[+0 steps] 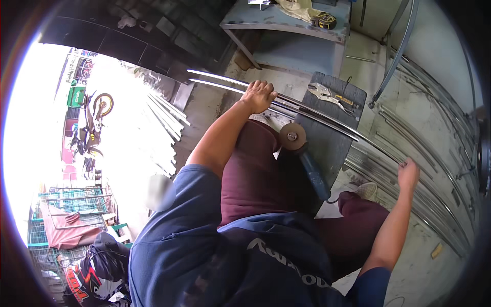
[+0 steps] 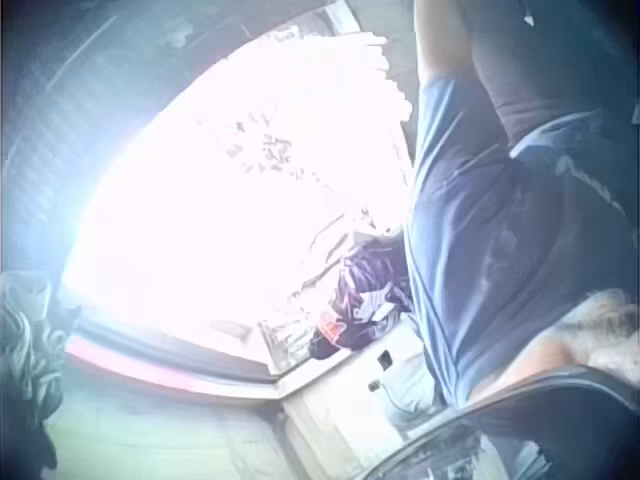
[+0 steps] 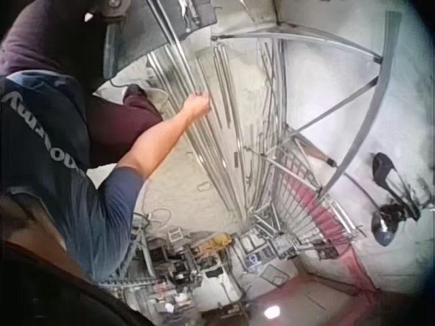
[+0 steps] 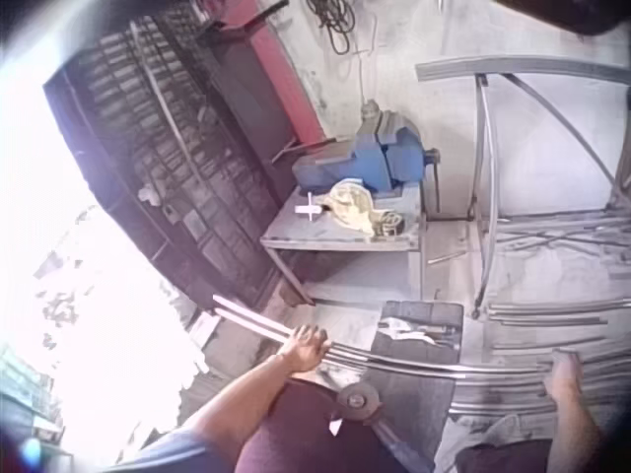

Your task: Measuring and cutting metal rods using an angle grinder in a fabrication shop.

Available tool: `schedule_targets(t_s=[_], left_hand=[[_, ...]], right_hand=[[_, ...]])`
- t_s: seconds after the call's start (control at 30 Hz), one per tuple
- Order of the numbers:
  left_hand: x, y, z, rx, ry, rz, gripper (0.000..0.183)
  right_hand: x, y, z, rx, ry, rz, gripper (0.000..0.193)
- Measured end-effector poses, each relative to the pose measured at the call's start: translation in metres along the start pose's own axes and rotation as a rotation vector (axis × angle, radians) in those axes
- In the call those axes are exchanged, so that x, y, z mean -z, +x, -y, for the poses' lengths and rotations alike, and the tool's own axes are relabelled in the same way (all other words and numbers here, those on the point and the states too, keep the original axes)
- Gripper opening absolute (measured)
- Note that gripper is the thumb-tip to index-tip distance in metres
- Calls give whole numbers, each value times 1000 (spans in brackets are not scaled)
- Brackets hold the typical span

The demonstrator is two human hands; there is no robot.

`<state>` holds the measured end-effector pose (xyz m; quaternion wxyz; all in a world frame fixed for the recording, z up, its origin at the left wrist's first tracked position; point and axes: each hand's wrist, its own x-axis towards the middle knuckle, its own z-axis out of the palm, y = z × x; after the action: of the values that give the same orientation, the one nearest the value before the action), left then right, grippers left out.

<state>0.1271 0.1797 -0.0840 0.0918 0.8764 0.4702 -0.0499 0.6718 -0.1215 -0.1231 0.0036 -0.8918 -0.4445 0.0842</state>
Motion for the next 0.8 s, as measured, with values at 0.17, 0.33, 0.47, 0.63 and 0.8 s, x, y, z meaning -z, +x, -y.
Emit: schedule_targets(t_s=[0.17,0.33,0.47,0.63,0.8], left_hand=[[-18,11,20,92,-37,103,68],[-24,16,40,139,79,287,108],[-30,16,49,127,85,288,114],[-32,17,50,94,82,284,109],[-31,17,46,32,22,172,101]], right_hand=[[-5,17,18,82,-6,-41,18],[-19,39,41,125,58,-27,20],[-24,47,48,144,48,-33,18],[-29,52,47,134,71,13,19],[-30,55,45,-51,182,63,20]])
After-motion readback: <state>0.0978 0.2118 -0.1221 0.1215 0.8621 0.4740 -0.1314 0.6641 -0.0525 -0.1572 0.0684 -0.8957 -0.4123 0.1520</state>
